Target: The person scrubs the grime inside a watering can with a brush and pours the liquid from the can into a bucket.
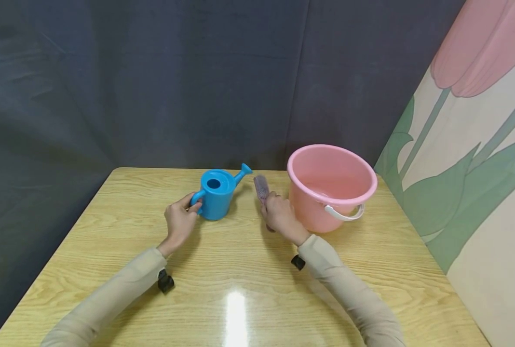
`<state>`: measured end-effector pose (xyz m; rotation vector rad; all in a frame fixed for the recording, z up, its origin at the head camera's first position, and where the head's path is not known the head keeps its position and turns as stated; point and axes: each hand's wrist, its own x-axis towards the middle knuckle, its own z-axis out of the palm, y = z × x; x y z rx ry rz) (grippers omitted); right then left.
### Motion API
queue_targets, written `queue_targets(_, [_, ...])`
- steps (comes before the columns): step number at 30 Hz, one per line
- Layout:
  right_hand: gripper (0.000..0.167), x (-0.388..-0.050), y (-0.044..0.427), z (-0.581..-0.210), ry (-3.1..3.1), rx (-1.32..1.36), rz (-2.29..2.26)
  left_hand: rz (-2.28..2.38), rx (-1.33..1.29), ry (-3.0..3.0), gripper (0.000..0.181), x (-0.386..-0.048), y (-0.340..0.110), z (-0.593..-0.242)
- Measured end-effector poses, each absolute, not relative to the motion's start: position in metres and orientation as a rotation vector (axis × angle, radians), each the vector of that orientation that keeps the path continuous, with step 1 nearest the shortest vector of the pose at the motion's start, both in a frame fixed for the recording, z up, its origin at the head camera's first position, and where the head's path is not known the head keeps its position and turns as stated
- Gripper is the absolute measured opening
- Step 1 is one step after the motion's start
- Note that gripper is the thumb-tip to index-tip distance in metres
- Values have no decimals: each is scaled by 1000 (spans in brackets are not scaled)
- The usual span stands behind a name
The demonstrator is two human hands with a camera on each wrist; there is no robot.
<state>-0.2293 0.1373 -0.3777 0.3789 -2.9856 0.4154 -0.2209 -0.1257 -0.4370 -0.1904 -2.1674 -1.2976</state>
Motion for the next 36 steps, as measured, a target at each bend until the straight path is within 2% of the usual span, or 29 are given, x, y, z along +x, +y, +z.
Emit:
queue_targets(19, [25,-247,145,-394,-3116,426,436,-1226,-287,-2176,16,-220,-128,-438])
queue_targets(36, [29,-257,145,-415,-3213,373,359,-1247,-282,-2181,23,-220,-128,-439])
